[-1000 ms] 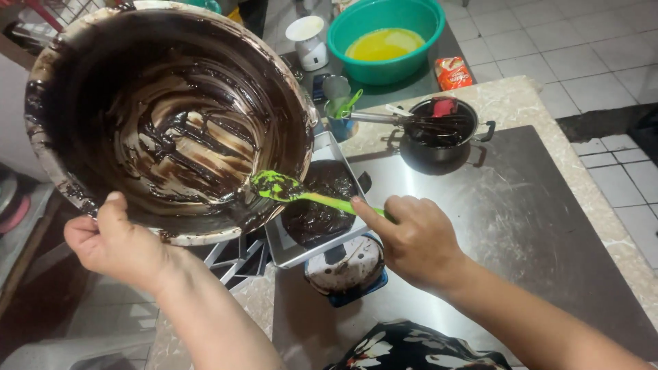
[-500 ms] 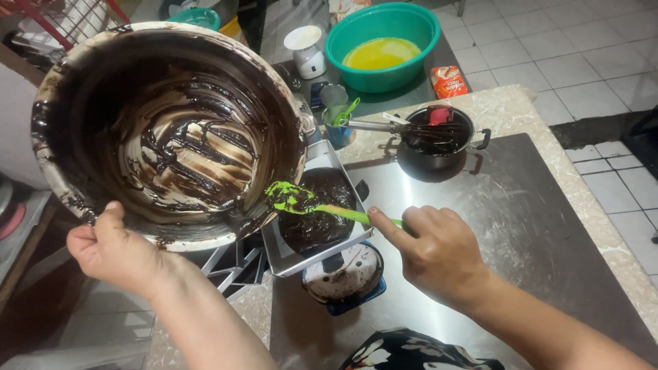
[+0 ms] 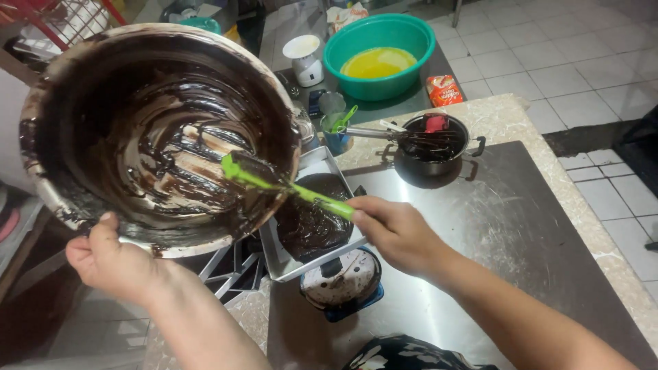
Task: Pouring chocolate batter into baking pans and scraping the bowl with a spatula to ensure all batter is used.
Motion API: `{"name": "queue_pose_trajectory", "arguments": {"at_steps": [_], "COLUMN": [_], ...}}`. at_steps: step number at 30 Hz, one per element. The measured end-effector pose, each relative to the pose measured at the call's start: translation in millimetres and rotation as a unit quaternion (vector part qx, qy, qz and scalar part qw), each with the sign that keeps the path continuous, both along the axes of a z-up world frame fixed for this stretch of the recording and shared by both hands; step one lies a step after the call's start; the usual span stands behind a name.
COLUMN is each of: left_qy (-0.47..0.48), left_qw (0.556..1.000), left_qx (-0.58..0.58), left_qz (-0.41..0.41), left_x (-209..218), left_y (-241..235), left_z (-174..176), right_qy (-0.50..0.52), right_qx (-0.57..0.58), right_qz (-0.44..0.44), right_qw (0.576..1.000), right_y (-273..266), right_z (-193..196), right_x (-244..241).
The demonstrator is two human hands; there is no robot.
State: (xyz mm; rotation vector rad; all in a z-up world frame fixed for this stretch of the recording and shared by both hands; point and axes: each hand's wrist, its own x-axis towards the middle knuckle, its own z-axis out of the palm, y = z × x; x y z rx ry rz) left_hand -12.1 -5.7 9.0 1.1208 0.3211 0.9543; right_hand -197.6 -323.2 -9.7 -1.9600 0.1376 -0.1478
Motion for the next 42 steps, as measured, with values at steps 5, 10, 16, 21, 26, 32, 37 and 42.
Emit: {"name": "queue_pose_trajectory", "arguments": {"at_steps": [5,10,16,21,26,32,37,42], "left_qy": [-0.002,-0.051,-0.065,-0.062,-0.068,-0.055,0.033,-0.015], "left_qw": [1.000,0.999,0.995,0.996,0.996,0.998,0.998,0.996], "left_qx": [0.010,0.005,0.074,0.057,0.043,0.019,0.054,0.082], "left_qz": [-0.013,-0.007,0.034,0.038,0.024,0.011,0.009,-0.026], "left_x": [-6,3,14,13,7,-16,-48,-68], "left_y": [0,10,18,20,16,-6,-30,-49], "left_z": [-1,-9,-16,-15,-11,12,39,59], "right_qy": [0.128,0.162,0.148,0.169,0.152,0.153,0.157,0.170], "right_qx": [0.014,-0.014,0.003,0.021,0.005,0.001,-0.005,-0.019], "right_qz": [0.006,-0.003,-0.008,-0.014,-0.014,-0.024,-0.031,-0.035], "right_qw": [0.992,0.987,0.989,0.985,0.988,0.988,0.987,0.985], "right_y": [5,-4,-12,-12,-14,-14,-12,-11], "right_z": [11,5,-1,-1,-8,-10,-10,-2], "right_x": [6,-5,-11,-15,-16,-19,-21,-23]}}
